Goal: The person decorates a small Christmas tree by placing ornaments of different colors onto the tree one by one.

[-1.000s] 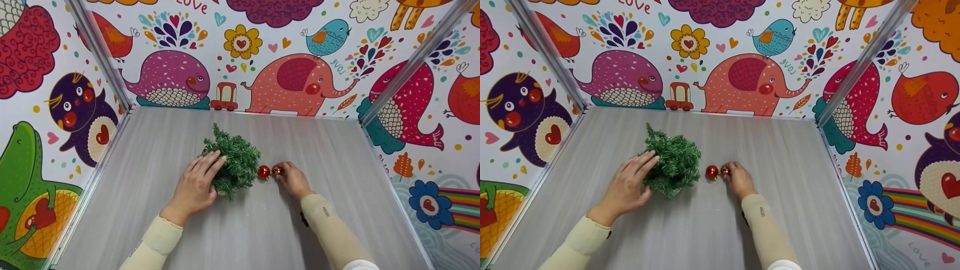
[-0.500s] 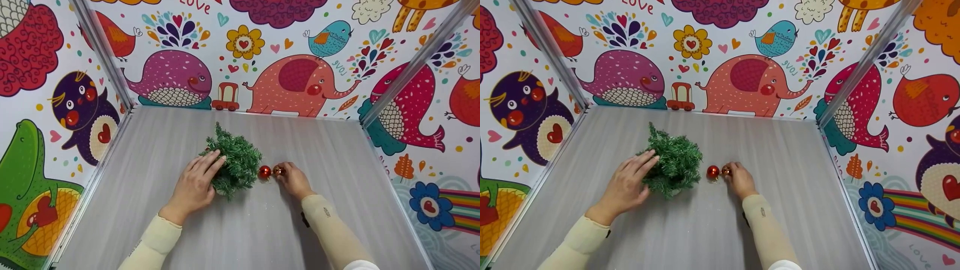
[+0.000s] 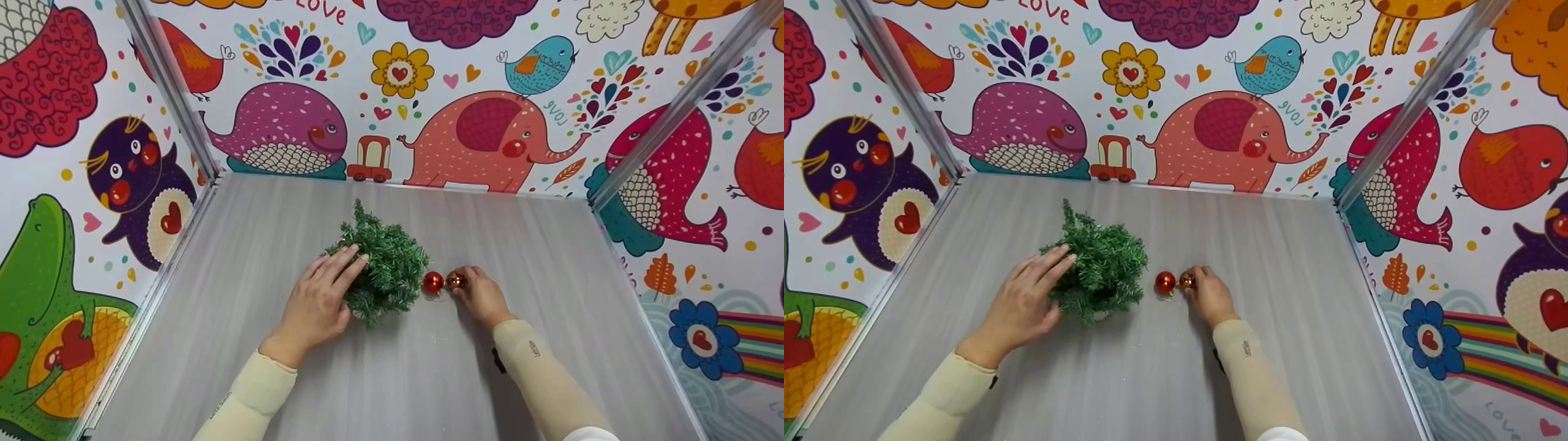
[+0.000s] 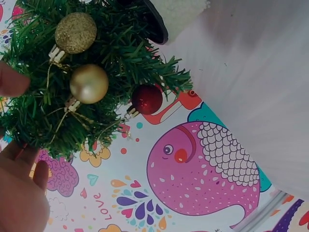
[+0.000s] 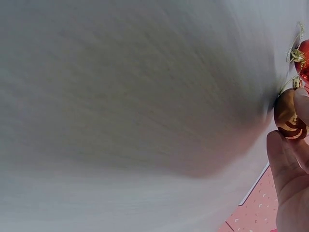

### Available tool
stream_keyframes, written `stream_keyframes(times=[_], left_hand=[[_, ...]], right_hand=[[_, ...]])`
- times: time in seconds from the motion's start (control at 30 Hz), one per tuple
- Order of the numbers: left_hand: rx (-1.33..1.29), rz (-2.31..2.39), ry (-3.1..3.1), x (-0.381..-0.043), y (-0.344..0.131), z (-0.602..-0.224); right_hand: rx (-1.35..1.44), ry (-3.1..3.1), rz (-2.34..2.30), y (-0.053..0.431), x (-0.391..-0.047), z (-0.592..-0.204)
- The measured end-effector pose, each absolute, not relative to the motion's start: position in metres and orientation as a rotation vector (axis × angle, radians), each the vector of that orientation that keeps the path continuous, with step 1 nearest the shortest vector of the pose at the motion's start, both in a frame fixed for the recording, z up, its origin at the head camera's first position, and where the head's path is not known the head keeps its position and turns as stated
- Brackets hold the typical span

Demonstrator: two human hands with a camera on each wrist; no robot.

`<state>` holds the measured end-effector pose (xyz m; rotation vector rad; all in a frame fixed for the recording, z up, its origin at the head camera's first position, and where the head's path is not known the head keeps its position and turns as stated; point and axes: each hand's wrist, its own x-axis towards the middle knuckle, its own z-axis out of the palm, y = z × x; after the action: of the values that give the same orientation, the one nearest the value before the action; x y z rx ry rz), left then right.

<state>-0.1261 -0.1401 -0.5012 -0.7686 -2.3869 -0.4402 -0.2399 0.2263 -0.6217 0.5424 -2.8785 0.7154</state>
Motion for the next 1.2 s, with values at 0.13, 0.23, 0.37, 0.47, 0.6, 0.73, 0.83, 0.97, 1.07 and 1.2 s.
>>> stream_keyframes(times=[0.13,0.23,0.37,0.47,0.6,0.73,0.83,0.97,1.07,1.2], left_hand=[[-0.769,-0.447,-2.391,-0.126,-0.14,-0.501],[-0.771,-0.447,-2.388,-0.126,-0.139,-0.502],[-0.771,-0.444,-2.393,-0.126,-0.139,-0.502],[-0.77,-0.443,-2.398,-0.126,-0.139,-0.502],[-0.762,-0.444,-2.407,-0.125,-0.139,-0.502],[-0.76,-0.447,-2.411,-0.125,-0.139,-0.502],[-0.76,-0.447,-2.408,-0.126,-0.139,-0.502],[-0.76,-0.452,-2.397,-0.127,-0.139,-0.503],[-0.759,-0.459,-2.388,-0.127,-0.138,-0.504],[-0.75,-0.46,-2.376,-0.128,-0.137,-0.504]], right_hand=[[0.537,-2.888,0.721,0.226,-0.239,-0.621],[0.528,-2.889,0.721,0.226,-0.239,-0.622],[0.508,-2.879,0.742,0.226,-0.24,-0.622],[0.5,-2.863,0.76,0.226,-0.24,-0.623],[0.513,-2.838,0.749,0.226,-0.24,-0.623],[0.52,-2.83,0.748,0.226,-0.239,-0.621],[0.521,-2.84,0.753,0.226,-0.238,-0.617],[0.521,-2.852,0.769,0.228,-0.235,-0.61],[0.525,-2.843,0.793,0.229,-0.231,-0.603],[0.561,-2.802,0.812,0.23,-0.224,-0.592]])
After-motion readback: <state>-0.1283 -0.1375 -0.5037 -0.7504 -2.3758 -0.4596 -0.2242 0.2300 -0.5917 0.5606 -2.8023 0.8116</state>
